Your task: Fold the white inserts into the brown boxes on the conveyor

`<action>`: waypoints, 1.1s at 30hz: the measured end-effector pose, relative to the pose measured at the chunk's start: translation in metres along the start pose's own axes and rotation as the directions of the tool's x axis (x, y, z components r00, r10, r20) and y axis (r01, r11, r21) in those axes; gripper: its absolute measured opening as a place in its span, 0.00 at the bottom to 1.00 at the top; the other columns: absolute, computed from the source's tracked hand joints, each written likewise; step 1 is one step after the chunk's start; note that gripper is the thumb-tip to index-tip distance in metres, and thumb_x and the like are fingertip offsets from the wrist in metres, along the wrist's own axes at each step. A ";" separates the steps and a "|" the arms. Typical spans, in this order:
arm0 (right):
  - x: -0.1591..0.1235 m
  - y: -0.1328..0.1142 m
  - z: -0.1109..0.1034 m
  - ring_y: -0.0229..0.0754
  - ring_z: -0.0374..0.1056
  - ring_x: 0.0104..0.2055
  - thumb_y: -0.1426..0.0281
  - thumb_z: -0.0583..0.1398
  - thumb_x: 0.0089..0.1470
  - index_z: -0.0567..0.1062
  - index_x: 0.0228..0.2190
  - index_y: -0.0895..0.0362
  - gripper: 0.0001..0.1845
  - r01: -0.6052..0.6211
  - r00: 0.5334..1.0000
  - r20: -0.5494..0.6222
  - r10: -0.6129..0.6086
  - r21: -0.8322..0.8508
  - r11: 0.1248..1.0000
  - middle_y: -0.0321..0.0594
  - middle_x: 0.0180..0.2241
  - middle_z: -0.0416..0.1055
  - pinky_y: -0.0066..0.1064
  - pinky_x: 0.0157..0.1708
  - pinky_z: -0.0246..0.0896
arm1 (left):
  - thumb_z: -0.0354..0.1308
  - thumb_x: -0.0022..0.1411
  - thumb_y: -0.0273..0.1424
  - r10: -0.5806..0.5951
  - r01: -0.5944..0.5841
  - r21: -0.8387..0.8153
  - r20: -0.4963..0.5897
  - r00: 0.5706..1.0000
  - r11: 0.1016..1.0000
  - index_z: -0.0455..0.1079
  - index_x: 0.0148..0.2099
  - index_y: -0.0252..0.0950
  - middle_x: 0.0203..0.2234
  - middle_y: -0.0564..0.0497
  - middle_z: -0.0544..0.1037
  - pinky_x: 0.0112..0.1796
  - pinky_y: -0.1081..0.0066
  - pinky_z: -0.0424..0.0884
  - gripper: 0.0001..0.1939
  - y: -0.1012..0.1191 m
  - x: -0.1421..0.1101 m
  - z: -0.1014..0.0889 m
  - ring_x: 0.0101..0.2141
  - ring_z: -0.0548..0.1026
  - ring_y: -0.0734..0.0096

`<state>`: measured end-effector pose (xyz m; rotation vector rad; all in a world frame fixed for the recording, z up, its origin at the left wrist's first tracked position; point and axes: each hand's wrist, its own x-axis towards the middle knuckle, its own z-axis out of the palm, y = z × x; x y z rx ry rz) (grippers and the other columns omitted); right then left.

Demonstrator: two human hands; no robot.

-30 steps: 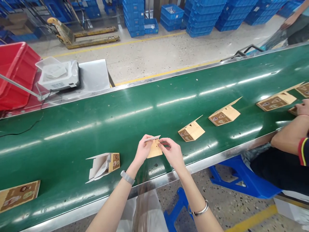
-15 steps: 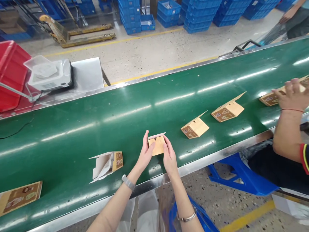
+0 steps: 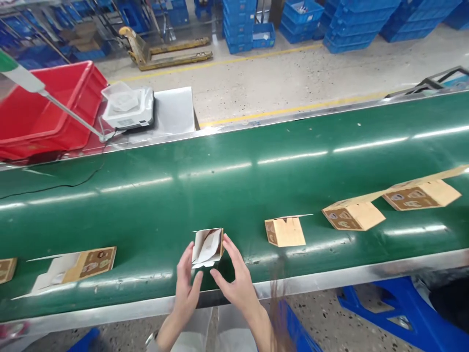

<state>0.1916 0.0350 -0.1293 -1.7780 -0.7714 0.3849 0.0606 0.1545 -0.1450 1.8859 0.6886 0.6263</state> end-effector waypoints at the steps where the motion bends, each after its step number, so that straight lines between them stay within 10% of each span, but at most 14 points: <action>1: 0.001 0.002 0.003 0.54 0.60 0.68 0.69 0.62 0.60 0.59 0.67 0.48 0.36 0.033 0.999 -0.015 -0.033 -0.012 0.999 0.48 0.68 0.60 0.50 0.60 0.67 | 0.53 0.71 0.33 0.051 -0.050 -0.006 0.054 0.997 0.999 0.58 0.68 0.45 0.67 0.41 0.63 0.61 0.54 0.67 0.25 -0.004 0.007 0.008 0.66 0.63 0.55; 5: 0.005 0.010 -0.002 0.51 0.68 0.62 0.69 0.60 0.62 0.72 0.58 0.47 0.23 0.072 0.989 -0.122 -0.083 -0.092 0.993 0.48 0.62 0.67 0.45 0.54 0.72 | 0.53 0.71 0.35 0.145 -0.151 0.023 0.173 0.974 0.988 0.70 0.60 0.45 0.71 0.43 0.55 0.63 0.52 0.64 0.17 -0.007 0.026 0.027 0.69 0.58 0.53; 11: 0.027 -0.002 -0.013 0.49 0.73 0.48 0.57 0.61 0.61 0.79 0.33 0.53 0.14 -0.186 0.965 -0.204 0.166 -0.078 0.980 0.48 0.49 0.72 0.44 0.48 0.72 | 0.53 0.71 0.40 -0.033 0.058 -0.119 0.198 0.980 0.991 0.76 0.46 0.39 0.70 0.41 0.57 0.63 0.53 0.64 0.14 0.015 0.047 0.045 0.67 0.63 0.51; 16: 0.044 -0.013 -0.015 0.46 0.72 0.48 0.55 0.69 0.50 0.68 0.48 0.52 0.28 -0.392 0.813 -0.370 0.449 0.223 0.893 0.48 0.56 0.66 0.41 0.47 0.69 | 0.63 0.63 0.36 -0.324 0.300 -0.392 0.007 0.946 0.870 0.61 0.59 0.42 0.59 0.41 0.72 0.61 0.55 0.66 0.25 0.039 0.062 0.070 0.61 0.70 0.58; 20: 0.057 -0.002 -0.018 0.49 0.69 0.53 0.52 0.65 0.53 0.70 0.50 0.54 0.28 -0.425 0.823 -0.224 0.521 0.367 0.828 0.47 0.52 0.71 0.42 0.51 0.66 | 0.63 0.63 0.40 -0.400 0.404 -0.498 0.121 0.909 0.768 0.64 0.56 0.41 0.53 0.44 0.74 0.55 0.60 0.71 0.23 0.049 0.078 0.080 0.54 0.75 0.60; 33: 0.064 0.020 -0.034 0.48 0.70 0.49 0.51 0.67 0.50 0.70 0.44 0.55 0.26 -0.432 0.794 -0.265 0.548 0.388 0.814 0.45 0.46 0.73 0.37 0.42 0.70 | 0.65 0.59 0.37 -0.443 0.483 -0.472 0.202 0.873 0.737 0.67 0.43 0.38 0.39 0.50 0.76 0.40 0.70 0.72 0.14 0.060 0.098 0.103 0.39 0.76 0.68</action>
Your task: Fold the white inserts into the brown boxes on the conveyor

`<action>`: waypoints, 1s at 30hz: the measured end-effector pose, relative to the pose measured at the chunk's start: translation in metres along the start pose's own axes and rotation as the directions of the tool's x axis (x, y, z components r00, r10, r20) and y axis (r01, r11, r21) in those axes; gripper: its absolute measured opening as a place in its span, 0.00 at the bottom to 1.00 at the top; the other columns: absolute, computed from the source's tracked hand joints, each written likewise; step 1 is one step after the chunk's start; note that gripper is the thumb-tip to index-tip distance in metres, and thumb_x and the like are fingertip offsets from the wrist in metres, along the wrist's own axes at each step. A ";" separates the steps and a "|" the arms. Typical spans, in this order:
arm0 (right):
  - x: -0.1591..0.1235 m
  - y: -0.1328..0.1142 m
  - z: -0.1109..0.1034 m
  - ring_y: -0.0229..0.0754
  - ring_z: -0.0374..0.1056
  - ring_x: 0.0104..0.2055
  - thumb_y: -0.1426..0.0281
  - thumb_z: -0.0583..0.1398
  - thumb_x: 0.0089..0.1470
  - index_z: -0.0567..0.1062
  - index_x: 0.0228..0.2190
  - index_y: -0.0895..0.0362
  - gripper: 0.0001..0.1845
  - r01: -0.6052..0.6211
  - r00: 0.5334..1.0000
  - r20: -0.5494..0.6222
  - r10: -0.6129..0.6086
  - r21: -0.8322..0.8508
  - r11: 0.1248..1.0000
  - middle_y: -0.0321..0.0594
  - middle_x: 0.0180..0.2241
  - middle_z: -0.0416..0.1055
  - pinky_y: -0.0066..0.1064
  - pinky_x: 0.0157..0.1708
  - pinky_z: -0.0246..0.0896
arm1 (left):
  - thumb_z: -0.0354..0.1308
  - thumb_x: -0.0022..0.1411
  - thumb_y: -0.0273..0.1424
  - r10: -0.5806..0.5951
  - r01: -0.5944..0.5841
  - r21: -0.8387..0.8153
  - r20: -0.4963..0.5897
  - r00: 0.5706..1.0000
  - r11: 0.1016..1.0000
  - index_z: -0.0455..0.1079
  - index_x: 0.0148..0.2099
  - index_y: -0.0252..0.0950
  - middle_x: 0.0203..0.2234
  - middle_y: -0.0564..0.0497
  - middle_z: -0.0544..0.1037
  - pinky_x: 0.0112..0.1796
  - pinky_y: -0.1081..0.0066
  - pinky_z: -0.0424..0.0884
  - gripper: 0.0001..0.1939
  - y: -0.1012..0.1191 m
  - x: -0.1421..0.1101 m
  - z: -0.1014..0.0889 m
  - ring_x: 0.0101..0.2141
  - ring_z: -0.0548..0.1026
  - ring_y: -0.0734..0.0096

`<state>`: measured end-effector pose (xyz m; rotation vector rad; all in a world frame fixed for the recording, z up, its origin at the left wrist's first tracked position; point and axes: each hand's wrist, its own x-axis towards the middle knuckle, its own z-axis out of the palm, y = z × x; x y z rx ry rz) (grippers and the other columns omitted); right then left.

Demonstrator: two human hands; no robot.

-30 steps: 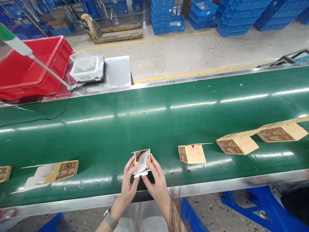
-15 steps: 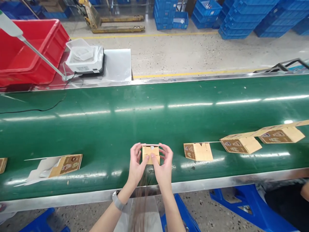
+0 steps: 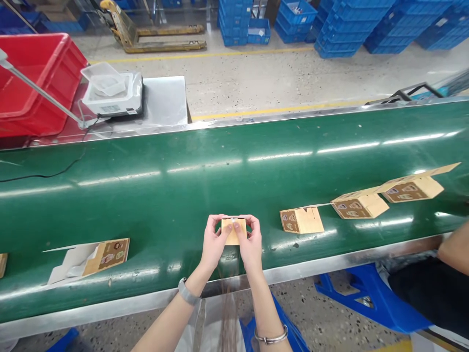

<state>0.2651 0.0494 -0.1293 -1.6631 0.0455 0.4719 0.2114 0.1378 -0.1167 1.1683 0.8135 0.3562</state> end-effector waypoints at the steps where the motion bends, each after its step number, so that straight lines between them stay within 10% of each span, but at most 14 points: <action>1: 0.001 0.001 -0.001 0.48 0.71 0.49 0.52 0.67 0.50 0.70 0.44 0.55 0.26 -0.003 1.000 0.005 0.003 0.008 1.000 0.46 0.48 0.73 0.37 0.42 0.70 | 0.65 0.59 0.35 -0.002 0.002 0.007 0.003 1.000 1.000 0.67 0.42 0.38 0.39 0.51 0.76 0.40 0.70 0.72 0.12 0.001 0.001 0.001 0.39 0.76 0.69; 11: 0.008 0.007 -0.016 0.51 0.71 0.55 0.51 0.65 0.54 0.69 0.51 0.55 0.30 0.091 0.995 -0.031 -0.093 -0.081 0.993 0.52 0.57 0.71 0.43 0.51 0.69 | 0.66 0.52 0.29 -0.017 0.015 0.039 0.060 0.998 0.999 0.66 0.38 0.37 0.35 0.52 0.75 0.36 0.72 0.69 0.12 0.001 0.018 0.022 0.37 0.75 0.69; 17: -0.003 -0.004 -0.030 0.55 0.64 0.62 0.51 0.61 0.58 0.65 0.59 0.57 0.35 0.214 0.944 -0.174 -0.281 -0.325 0.921 0.55 0.62 0.64 0.49 0.57 0.63 | 0.63 0.61 0.34 0.074 -0.093 0.091 0.197 0.978 0.992 0.66 0.57 0.39 0.61 0.41 0.70 0.53 0.59 0.72 0.23 -0.001 0.004 0.018 0.58 0.73 0.56; 21: -0.044 -0.015 -0.030 0.55 0.63 0.62 0.64 0.60 0.62 0.70 0.54 0.54 0.20 0.507 0.727 -0.189 -0.660 -0.500 0.702 0.52 0.57 0.68 0.55 0.60 0.58 | 0.57 0.66 0.28 0.413 -0.464 0.354 0.214 0.885 0.812 0.67 0.60 0.45 0.56 0.45 0.75 0.56 0.56 0.71 0.20 0.010 -0.065 -0.066 0.58 0.73 0.58; 23: -0.069 -0.011 -0.014 0.52 0.70 0.55 0.69 0.58 0.62 0.73 0.48 0.52 0.12 0.589 0.754 -0.010 -0.656 -0.430 0.684 0.48 0.50 0.74 0.52 0.56 0.64 | 0.58 0.63 0.23 0.680 -0.616 0.499 0.071 0.730 0.609 0.72 0.51 0.42 0.39 0.48 0.79 0.44 0.62 0.77 0.16 0.013 -0.103 -0.130 0.42 0.78 0.63; 26: -0.100 0.006 0.033 0.51 0.73 0.54 0.69 0.58 0.63 0.73 0.51 0.51 0.15 0.564 0.807 0.396 -0.437 -0.297 0.771 0.47 0.52 0.75 0.47 0.52 0.72 | 0.67 0.55 0.26 0.765 -0.378 0.710 -0.354 0.538 0.594 0.69 0.46 0.39 0.35 0.52 0.73 0.40 0.65 0.76 0.16 0.014 -0.138 -0.217 0.37 0.75 0.67; 28: -0.115 0.019 0.070 0.52 0.70 0.59 0.67 0.60 0.62 0.67 0.59 0.48 0.25 0.544 0.754 0.557 -0.348 -0.232 0.806 0.46 0.61 0.69 0.48 0.54 0.73 | 0.67 0.56 0.30 0.621 -0.227 0.642 -0.490 0.612 0.732 0.67 0.52 0.39 0.43 0.48 0.73 0.46 0.62 0.77 0.22 0.009 -0.139 -0.254 0.44 0.76 0.65; 30: -0.126 0.031 0.103 0.53 0.64 0.65 0.66 0.61 0.61 0.58 0.65 0.44 0.34 0.546 0.704 0.627 -0.334 -0.177 0.819 0.43 0.67 0.61 0.49 0.60 0.69 | 0.64 0.62 0.34 0.457 -0.188 0.532 -0.437 0.775 0.826 0.64 0.59 0.40 0.54 0.42 0.72 0.54 0.59 0.74 0.25 0.000 -0.128 -0.271 0.54 0.74 0.61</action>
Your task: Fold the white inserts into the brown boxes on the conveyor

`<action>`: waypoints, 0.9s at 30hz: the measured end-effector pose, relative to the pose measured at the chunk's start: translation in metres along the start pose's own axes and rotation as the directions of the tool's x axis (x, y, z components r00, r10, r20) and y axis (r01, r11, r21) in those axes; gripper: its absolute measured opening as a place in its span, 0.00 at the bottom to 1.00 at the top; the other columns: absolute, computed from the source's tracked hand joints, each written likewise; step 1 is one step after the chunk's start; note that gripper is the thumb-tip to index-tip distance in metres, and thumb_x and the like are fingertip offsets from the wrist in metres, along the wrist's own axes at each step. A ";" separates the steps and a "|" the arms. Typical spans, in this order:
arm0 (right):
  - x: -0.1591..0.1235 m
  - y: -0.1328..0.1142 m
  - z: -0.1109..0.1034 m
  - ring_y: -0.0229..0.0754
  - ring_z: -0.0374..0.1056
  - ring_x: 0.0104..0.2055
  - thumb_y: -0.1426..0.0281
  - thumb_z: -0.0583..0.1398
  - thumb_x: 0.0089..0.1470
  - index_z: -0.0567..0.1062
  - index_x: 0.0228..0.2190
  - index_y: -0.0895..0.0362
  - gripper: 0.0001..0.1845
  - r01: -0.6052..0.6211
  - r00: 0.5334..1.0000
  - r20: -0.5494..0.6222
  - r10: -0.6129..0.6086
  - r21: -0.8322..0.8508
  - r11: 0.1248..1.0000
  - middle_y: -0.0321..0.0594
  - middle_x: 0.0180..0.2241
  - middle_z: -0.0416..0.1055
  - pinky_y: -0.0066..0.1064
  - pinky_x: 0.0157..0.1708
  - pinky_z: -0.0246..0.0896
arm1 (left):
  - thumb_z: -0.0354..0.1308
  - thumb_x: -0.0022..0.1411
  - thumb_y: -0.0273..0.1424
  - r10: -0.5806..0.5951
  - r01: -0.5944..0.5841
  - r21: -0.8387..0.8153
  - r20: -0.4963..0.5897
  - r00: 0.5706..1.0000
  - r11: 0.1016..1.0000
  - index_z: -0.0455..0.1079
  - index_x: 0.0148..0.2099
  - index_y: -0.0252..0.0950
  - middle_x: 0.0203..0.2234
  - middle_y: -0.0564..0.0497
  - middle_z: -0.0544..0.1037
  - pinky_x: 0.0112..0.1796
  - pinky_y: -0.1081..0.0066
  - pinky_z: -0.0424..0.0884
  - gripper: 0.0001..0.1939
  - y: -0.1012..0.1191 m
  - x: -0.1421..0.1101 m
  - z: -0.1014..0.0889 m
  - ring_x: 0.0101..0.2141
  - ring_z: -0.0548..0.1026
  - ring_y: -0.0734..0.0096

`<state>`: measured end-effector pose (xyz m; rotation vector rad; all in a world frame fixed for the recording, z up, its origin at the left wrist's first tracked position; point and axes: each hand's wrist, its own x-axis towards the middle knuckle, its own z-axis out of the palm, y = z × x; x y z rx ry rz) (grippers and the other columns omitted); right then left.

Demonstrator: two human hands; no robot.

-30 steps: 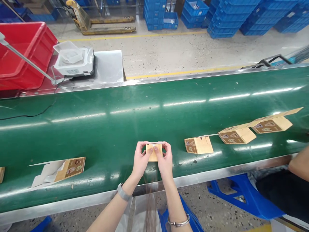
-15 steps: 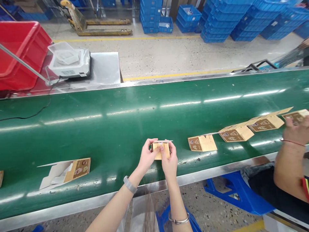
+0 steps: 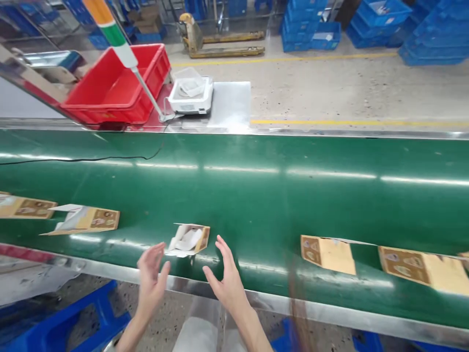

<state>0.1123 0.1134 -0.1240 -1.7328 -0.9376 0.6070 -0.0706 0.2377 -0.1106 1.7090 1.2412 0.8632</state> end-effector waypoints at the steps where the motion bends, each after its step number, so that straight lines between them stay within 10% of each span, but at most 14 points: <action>1: 0.004 -0.001 0.014 0.54 0.61 0.67 0.65 0.62 0.60 0.55 0.66 0.42 0.37 0.022 1.000 0.010 -0.022 0.013 1.000 0.42 0.68 0.58 0.50 0.61 0.67 | 0.62 0.64 0.35 -0.006 0.011 -0.043 0.109 0.994 0.999 0.63 0.61 0.40 0.58 0.41 0.71 0.57 0.58 0.72 0.25 -0.007 0.004 0.005 0.59 0.72 0.59; 9: 0.015 0.013 0.027 0.51 0.66 0.64 0.70 0.59 0.64 0.69 0.60 0.45 0.24 0.139 0.982 -0.116 -0.152 -0.110 0.984 0.47 0.65 0.62 0.47 0.56 0.72 | 0.56 0.69 0.37 0.234 -0.192 -0.149 0.355 0.905 0.970 0.73 0.55 0.42 0.69 0.41 0.59 0.61 0.51 0.67 0.15 -0.014 0.011 0.065 0.67 0.63 0.52; 16: 0.037 0.000 0.015 0.49 0.70 0.51 0.59 0.59 0.63 0.78 0.33 0.55 0.13 -0.122 0.951 -0.295 0.092 -0.082 0.989 0.48 0.48 0.71 0.46 0.52 0.70 | 0.59 0.67 0.40 -0.028 0.127 -0.333 0.287 0.958 0.934 0.73 0.48 0.38 0.61 0.39 0.69 0.62 0.52 0.66 0.13 0.015 0.018 0.099 0.63 0.67 0.53; 20: 0.041 -0.008 0.014 0.51 0.66 0.56 0.57 0.62 0.59 0.71 0.51 0.54 0.22 -0.271 0.887 -0.369 0.278 0.072 0.960 0.52 0.58 0.64 0.44 0.51 0.68 | 0.68 0.57 0.39 -0.224 0.348 -0.472 0.298 0.928 0.810 0.58 0.63 0.43 0.53 0.45 0.72 0.60 0.58 0.67 0.36 0.025 0.023 0.113 0.58 0.71 0.60; 23: 0.044 -0.006 0.006 0.50 0.69 0.55 0.57 0.64 0.56 0.57 0.63 0.50 0.39 -0.348 0.869 -0.264 0.419 0.276 0.896 0.52 0.64 0.60 0.42 0.48 0.70 | 0.69 0.55 0.36 -0.249 0.432 -0.461 0.405 0.880 0.775 0.69 0.54 0.40 0.52 0.46 0.72 0.57 0.61 0.69 0.25 0.031 0.027 0.116 0.55 0.72 0.59; 27: 0.052 0.006 -0.004 0.50 0.72 0.48 0.56 0.65 0.52 0.72 0.51 0.54 0.27 -0.454 0.838 -0.125 0.531 0.378 0.807 0.48 0.52 0.72 0.39 0.42 0.71 | 0.66 0.54 0.29 -0.301 0.503 -0.476 0.439 0.846 0.721 0.71 0.48 0.39 0.46 0.47 0.75 0.50 0.62 0.72 0.18 0.037 0.027 0.126 0.48 0.76 0.61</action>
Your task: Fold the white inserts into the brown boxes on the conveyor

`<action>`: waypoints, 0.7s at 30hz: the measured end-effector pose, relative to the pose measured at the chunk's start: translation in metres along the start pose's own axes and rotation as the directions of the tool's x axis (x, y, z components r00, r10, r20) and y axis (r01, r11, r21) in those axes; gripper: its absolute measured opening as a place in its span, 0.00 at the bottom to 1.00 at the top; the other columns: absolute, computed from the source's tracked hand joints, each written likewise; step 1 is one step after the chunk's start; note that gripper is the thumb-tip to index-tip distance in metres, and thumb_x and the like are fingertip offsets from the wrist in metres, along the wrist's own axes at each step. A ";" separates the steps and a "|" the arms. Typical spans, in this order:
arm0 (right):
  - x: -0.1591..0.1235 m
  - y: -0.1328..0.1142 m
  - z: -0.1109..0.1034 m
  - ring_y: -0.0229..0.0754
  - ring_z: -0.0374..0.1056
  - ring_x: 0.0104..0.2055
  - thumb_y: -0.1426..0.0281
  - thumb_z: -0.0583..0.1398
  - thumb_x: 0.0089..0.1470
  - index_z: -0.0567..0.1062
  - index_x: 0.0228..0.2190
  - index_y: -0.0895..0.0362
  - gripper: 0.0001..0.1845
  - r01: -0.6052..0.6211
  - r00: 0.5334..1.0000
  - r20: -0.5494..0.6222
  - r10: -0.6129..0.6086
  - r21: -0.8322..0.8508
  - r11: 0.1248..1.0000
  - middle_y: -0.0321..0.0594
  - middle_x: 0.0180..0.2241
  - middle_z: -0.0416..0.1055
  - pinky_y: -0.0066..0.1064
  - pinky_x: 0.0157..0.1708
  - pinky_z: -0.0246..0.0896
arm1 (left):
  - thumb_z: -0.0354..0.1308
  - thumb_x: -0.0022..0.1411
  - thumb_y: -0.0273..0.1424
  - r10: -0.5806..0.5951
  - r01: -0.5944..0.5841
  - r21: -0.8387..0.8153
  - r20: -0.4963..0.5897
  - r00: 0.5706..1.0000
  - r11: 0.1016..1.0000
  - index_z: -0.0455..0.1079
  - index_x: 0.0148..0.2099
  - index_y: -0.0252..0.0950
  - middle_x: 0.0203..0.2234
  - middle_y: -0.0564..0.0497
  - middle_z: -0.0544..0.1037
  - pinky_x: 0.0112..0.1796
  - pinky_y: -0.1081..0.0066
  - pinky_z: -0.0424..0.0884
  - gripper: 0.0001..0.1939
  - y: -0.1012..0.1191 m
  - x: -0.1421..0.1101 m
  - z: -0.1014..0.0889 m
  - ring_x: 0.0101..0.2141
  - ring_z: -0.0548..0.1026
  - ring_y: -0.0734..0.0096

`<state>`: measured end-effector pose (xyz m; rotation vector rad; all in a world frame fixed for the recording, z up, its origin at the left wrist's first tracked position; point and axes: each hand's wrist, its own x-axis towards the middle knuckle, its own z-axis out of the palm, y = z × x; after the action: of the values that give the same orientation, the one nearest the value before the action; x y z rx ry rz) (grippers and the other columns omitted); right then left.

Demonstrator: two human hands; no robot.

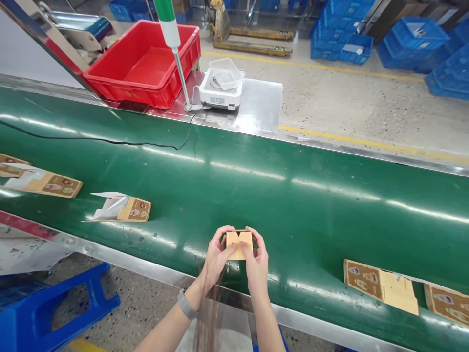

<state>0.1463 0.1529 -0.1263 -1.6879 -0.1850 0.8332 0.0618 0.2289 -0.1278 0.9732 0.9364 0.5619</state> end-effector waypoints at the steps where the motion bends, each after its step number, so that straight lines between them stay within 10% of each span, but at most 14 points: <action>1: 0.004 0.002 -0.001 0.49 0.73 0.45 0.56 0.66 0.51 0.73 0.48 0.54 0.26 0.000 0.999 -0.033 0.000 0.002 1.000 0.46 0.49 0.73 0.38 0.40 0.72 | 0.65 0.54 0.28 -0.011 0.011 -0.012 -0.006 1.000 1.000 0.70 0.48 0.39 0.45 0.47 0.76 0.49 0.62 0.73 0.18 -0.002 0.002 0.004 0.46 0.77 0.61; 6: 0.007 0.005 -0.010 0.51 0.74 0.44 0.51 0.65 0.51 0.72 0.48 0.55 0.28 0.021 0.996 -0.086 -0.025 -0.051 0.999 0.48 0.48 0.74 0.42 0.40 0.73 | 0.64 0.58 0.30 0.055 -0.058 0.058 0.048 0.997 0.997 0.70 0.50 0.39 0.60 0.43 0.71 0.58 0.57 0.68 0.16 -0.010 -0.002 0.020 0.59 0.71 0.54; 10: -0.025 -0.010 -0.033 0.61 0.62 0.61 0.53 0.61 0.56 0.67 0.58 0.49 0.31 0.270 0.911 -0.222 -0.349 -0.318 0.909 0.47 0.61 0.64 0.63 0.57 0.61 | 0.62 0.62 0.30 0.353 -0.326 0.291 -0.046 0.934 0.900 0.65 0.61 0.42 0.61 0.43 0.69 0.60 0.57 0.66 0.25 0.001 -0.039 -0.017 0.63 0.67 0.58; 12: -0.045 -0.018 -0.036 0.62 0.63 0.61 0.57 0.61 0.58 0.68 0.57 0.43 0.25 0.420 0.801 -0.258 -0.540 -0.401 0.814 0.44 0.57 0.67 0.66 0.58 0.57 | 0.62 0.61 0.27 0.621 -0.459 0.500 -0.219 0.753 0.734 0.68 0.55 0.41 0.50 0.47 0.74 0.56 0.61 0.69 0.19 0.014 -0.057 -0.064 0.54 0.73 0.63; 14: -0.057 -0.022 -0.023 0.59 0.70 0.52 0.62 0.60 0.60 0.74 0.49 0.41 0.14 0.527 0.763 -0.172 -0.623 -0.392 0.754 0.43 0.46 0.73 0.63 0.54 0.64 | 0.66 0.55 0.25 0.793 -0.420 0.685 -0.416 0.445 0.596 0.68 0.49 0.41 0.43 0.51 0.72 0.54 0.63 0.69 0.20 0.031 -0.063 -0.123 0.47 0.73 0.67; 16: -0.055 -0.024 0.009 0.55 0.74 0.45 0.65 0.58 0.62 0.76 0.44 0.44 0.09 0.580 0.799 0.049 -0.599 -0.324 0.747 0.42 0.41 0.76 0.57 0.49 0.70 | 0.69 0.51 0.26 0.751 -0.253 0.715 -0.559 0.352 0.651 0.65 0.54 0.41 0.50 0.49 0.69 0.56 0.59 0.68 0.28 0.049 -0.056 -0.183 0.50 0.71 0.64; 17: -0.050 -0.023 0.032 0.54 0.75 0.46 0.66 0.58 0.63 0.76 0.45 0.47 0.10 0.583 0.812 0.195 -0.550 -0.279 0.763 0.42 0.43 0.77 0.54 0.48 0.72 | 0.69 0.51 0.28 0.701 -0.213 0.683 -0.593 0.397 0.699 0.64 0.56 0.42 0.54 0.47 0.67 0.58 0.57 0.66 0.31 0.057 -0.048 -0.208 0.54 0.70 0.61; 19: -0.036 -0.021 0.086 0.53 0.72 0.56 0.64 0.58 0.63 0.72 0.55 0.52 0.20 0.545 0.798 0.418 -0.434 -0.195 0.816 0.47 0.55 0.73 0.49 0.52 0.72 | 0.68 0.53 0.32 0.546 -0.210 0.555 -0.556 0.627 0.805 0.64 0.58 0.43 0.58 0.45 0.68 0.62 0.54 0.62 0.30 0.067 -0.030 -0.239 0.61 0.67 0.56; 21: -0.022 -0.016 0.136 0.54 0.62 0.66 0.60 0.60 0.61 0.61 0.65 0.54 0.34 0.527 0.737 0.554 -0.387 -0.113 0.842 0.50 0.65 0.63 0.51 0.60 0.65 | 0.66 0.57 0.38 0.431 -0.234 0.436 -0.435 0.790 0.869 0.65 0.59 0.42 0.59 0.44 0.70 0.63 0.53 0.62 0.28 0.066 -0.012 -0.243 0.62 0.68 0.54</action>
<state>0.0521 0.2538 -0.1105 -1.5186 -1.0939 0.8791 -0.1548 0.3586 -0.1227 1.3757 1.3975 1.0224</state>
